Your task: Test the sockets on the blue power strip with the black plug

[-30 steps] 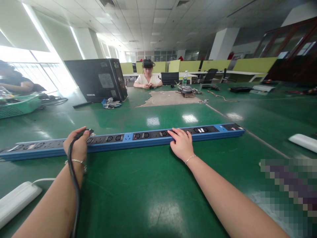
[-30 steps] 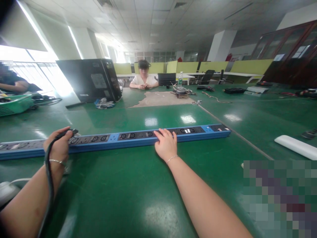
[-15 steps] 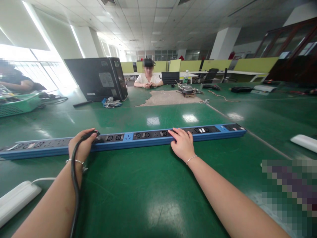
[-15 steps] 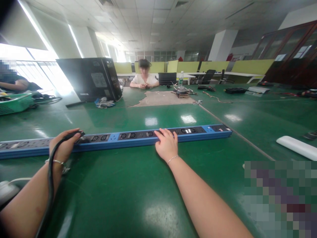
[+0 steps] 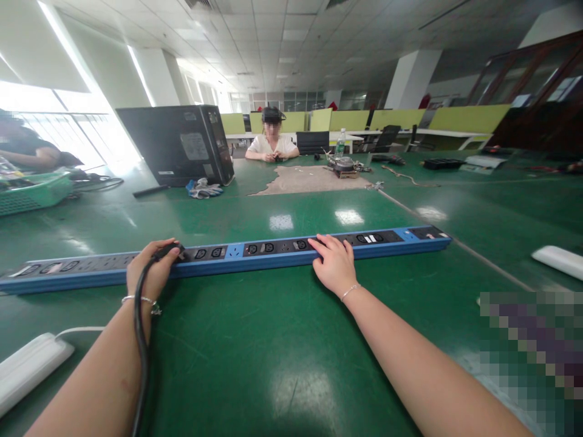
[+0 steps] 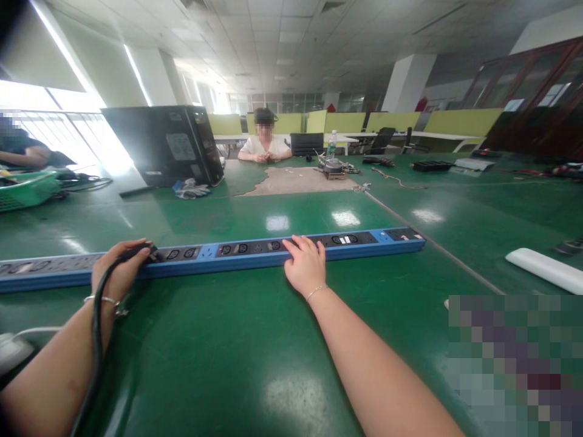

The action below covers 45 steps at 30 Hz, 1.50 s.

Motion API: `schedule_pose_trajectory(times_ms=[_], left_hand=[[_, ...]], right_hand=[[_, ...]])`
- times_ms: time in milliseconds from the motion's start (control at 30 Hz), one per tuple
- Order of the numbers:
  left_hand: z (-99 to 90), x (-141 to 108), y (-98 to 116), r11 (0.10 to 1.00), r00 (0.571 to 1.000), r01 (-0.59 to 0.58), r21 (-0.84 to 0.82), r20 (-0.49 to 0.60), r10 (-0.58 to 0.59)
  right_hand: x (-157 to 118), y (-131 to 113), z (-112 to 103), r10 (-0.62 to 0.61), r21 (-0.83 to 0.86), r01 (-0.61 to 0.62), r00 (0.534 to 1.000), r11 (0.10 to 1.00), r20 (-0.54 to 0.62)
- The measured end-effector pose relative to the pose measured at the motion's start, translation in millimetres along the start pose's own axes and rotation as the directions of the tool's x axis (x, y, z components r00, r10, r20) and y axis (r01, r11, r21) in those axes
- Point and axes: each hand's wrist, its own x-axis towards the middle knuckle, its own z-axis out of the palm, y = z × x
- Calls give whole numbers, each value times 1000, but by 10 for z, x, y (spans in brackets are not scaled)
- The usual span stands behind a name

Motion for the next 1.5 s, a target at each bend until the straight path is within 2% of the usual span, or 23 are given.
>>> schedule_pose_trajectory(times_ms=[433,600,767,1000,1167,1367,1500], left_hand=[[-45,-84,122,994,999,43,102,14,-45],[-30,-92,128,991,1000,15,132,3,-16],[-29,-112,142,974,994,-39,222,105,16],[-58,-117,43,966,991,-65,250,131,33],[-86,-159,26,935,987,-102,340,152,53],[-139,-111,120,855,976,-210,474,158,153],[-159,-63,154,853,972,-193,485,215,98]], right_hand=[[-1,-3,-10,5,-1,-5,1000,1000,8],[1,-1,-1,1,-7,-1,1000,1000,5],[-3,-7,-3,0,4,0,1000,1000,-3],[-2,-6,-8,6,13,-6,1000,1000,5],[1,-4,-10,4,4,-4,1000,1000,6],[3,3,-4,-6,-1,6,1000,1000,4],[5,6,-6,-4,-6,4,1000,1000,14]])
